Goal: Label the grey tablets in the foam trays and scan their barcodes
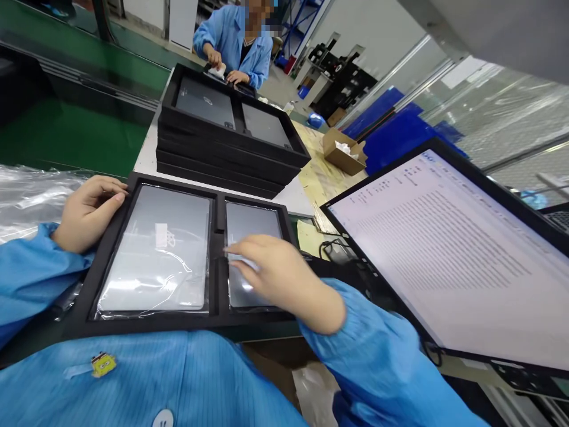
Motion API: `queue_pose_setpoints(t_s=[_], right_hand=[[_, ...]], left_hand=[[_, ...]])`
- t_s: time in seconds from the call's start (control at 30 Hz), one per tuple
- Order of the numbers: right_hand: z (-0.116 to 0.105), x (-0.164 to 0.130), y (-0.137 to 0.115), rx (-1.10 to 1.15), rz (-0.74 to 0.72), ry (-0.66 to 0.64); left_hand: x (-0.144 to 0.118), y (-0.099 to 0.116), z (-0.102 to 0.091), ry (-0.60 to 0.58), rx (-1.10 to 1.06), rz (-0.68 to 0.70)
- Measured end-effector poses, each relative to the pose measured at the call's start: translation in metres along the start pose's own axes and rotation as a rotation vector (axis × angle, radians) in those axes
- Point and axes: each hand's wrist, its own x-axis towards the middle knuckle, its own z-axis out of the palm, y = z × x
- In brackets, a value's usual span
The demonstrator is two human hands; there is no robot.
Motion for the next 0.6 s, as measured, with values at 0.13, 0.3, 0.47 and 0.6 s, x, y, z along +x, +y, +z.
queue_pose_setpoints(t_s=[0.13,0.3,0.47,0.6], right_hand=[[0.040,0.045,-0.023,-0.033,0.105,-0.194],[0.059,0.077,-0.014,0.185,0.316,-0.163],[0.058,0.087,-0.016,0.515,0.355,-0.081],[0.058,0.102,-0.036,0.770,0.210,-0.005]], left_hand=[[-0.001,-0.003,0.000,0.018,0.008,0.024],[-0.003,-0.005,0.001,-0.004,0.034,0.021],[0.000,0.003,-0.003,-0.024,0.026,-0.021],[0.000,0.032,-0.009,-0.201,-0.081,-0.165]])
